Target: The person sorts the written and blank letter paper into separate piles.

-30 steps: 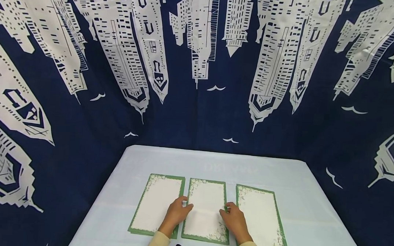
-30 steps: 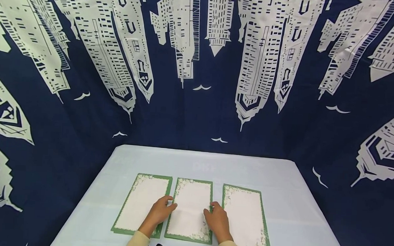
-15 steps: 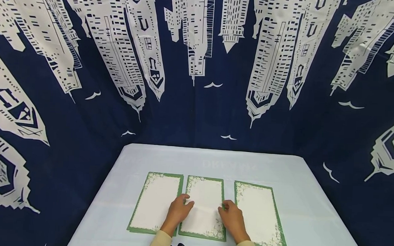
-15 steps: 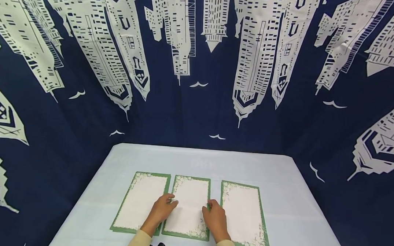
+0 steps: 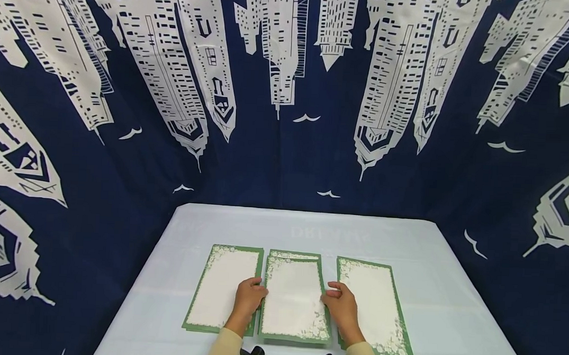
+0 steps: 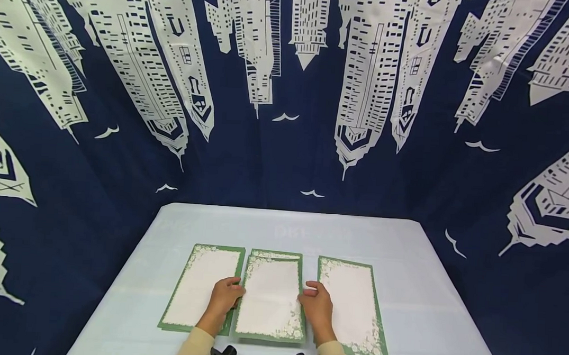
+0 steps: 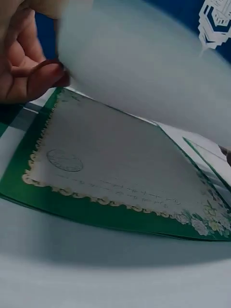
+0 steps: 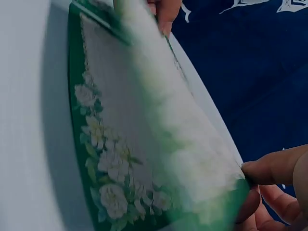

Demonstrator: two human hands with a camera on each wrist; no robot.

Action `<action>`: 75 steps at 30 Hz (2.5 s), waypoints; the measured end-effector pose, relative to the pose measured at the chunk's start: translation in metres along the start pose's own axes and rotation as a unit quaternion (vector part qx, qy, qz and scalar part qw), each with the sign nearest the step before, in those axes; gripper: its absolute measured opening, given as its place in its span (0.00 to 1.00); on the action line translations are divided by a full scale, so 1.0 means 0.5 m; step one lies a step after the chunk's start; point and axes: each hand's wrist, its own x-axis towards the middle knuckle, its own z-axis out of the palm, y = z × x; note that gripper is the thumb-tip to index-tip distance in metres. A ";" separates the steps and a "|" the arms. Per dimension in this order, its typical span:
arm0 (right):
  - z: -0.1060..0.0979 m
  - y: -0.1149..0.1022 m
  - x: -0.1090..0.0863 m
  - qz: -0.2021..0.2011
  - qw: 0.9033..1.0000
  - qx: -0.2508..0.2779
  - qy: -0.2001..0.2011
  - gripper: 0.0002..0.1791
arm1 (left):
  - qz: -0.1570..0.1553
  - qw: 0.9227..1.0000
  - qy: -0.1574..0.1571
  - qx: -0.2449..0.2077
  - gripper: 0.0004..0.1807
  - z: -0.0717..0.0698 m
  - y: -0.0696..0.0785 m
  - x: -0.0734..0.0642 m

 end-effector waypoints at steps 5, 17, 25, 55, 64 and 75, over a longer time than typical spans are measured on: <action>0.012 -0.021 -0.002 0.018 0.997 0.061 -0.052 0.20 | 0.028 0.999 0.006 0.026 0.18 -0.026 0.002 0.005; 0.143 -0.099 -0.003 0.021 0.977 0.135 -0.162 0.18 | 0.022 0.997 0.063 0.049 0.15 -0.204 0.010 0.039; 0.233 -0.131 -0.026 0.005 0.960 0.126 -0.252 0.21 | -0.001 0.992 0.071 0.107 0.17 -0.311 -0.003 0.042; 0.216 -0.107 -0.025 -0.116 0.970 -0.047 -0.209 0.17 | 0.057 0.969 0.121 0.206 0.13 -0.224 -0.019 0.040; 0.101 -0.076 -0.016 -0.118 0.980 -0.104 -0.119 0.16 | 0.080 0.978 -0.007 0.191 0.18 -0.088 0.006 0.018; 0.045 -0.023 -0.018 -0.063 0.981 -0.173 -0.054 0.21 | 0.091 0.972 -0.005 0.218 0.24 0.004 0.000 -0.013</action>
